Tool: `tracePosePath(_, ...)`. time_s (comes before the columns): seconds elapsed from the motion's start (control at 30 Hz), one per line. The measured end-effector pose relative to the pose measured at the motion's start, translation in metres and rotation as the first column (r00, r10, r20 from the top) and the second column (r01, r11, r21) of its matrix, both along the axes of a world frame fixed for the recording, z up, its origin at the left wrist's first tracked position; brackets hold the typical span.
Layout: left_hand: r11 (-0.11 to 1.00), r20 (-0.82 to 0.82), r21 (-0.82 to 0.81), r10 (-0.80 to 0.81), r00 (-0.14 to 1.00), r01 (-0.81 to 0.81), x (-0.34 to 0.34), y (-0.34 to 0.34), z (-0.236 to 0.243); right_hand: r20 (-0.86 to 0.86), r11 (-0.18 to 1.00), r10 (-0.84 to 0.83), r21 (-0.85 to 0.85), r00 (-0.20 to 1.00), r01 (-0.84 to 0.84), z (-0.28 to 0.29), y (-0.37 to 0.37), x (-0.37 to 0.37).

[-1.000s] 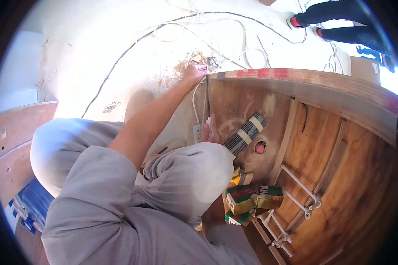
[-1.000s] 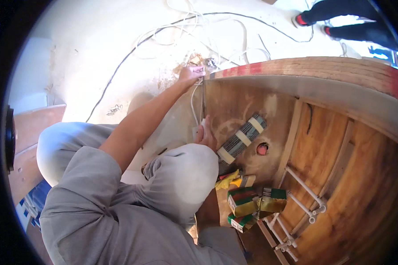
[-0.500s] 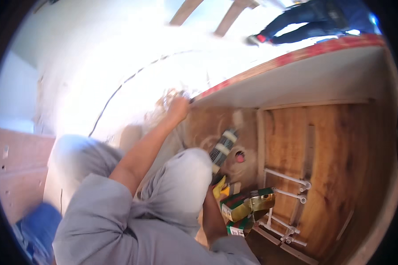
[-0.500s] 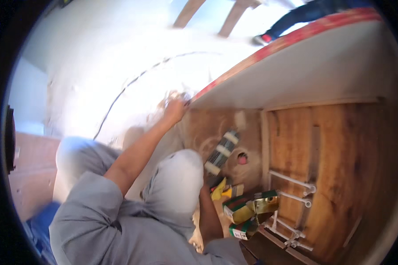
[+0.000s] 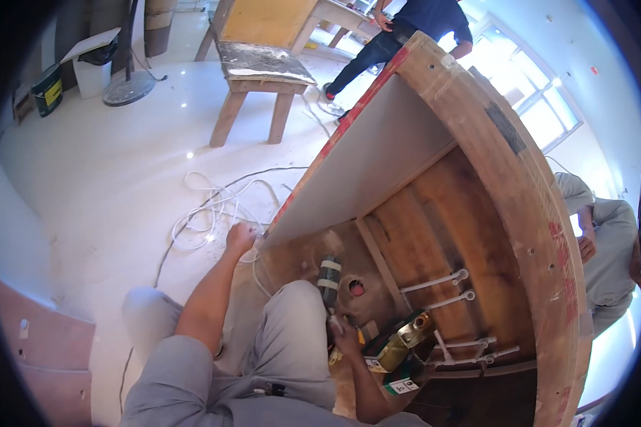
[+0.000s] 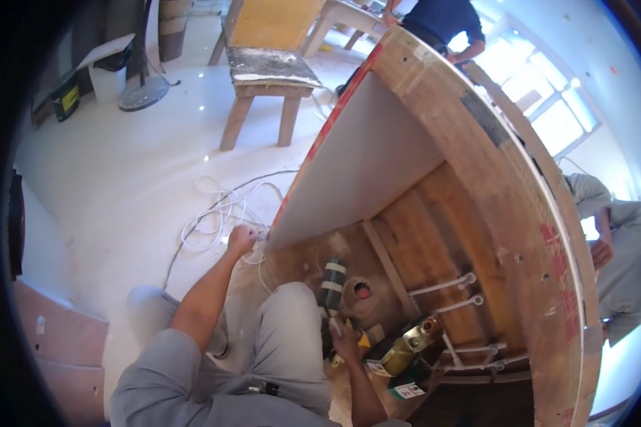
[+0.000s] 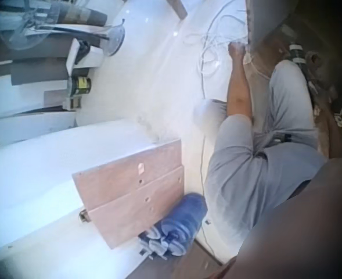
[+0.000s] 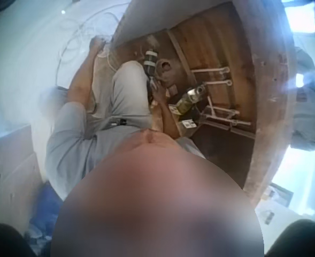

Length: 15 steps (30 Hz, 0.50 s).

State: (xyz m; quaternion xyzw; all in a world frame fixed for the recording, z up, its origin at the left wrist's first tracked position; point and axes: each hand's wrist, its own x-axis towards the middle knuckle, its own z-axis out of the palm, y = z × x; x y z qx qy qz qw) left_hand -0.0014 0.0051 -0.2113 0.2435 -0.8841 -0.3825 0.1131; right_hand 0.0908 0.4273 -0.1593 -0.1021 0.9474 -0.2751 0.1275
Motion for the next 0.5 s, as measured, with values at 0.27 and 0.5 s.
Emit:
tracePosePath(0.27, 0.986, -0.569, 0.164, 0.060, 0.820, 0.042, -0.023, -0.028, 0.196, 0.204, 0.636, -0.197, -0.717, 0.959, 0.284, 0.089, -0.055, -0.010)
tracePosePath(0.5, 0.984, -0.660, -0.174, -0.152, 0.735, 0.047, 0.006, 0.039, 0.325, 0.279, 0.275, -0.002, -0.923, 0.960, 0.269, 0.131, -0.148, -0.010)
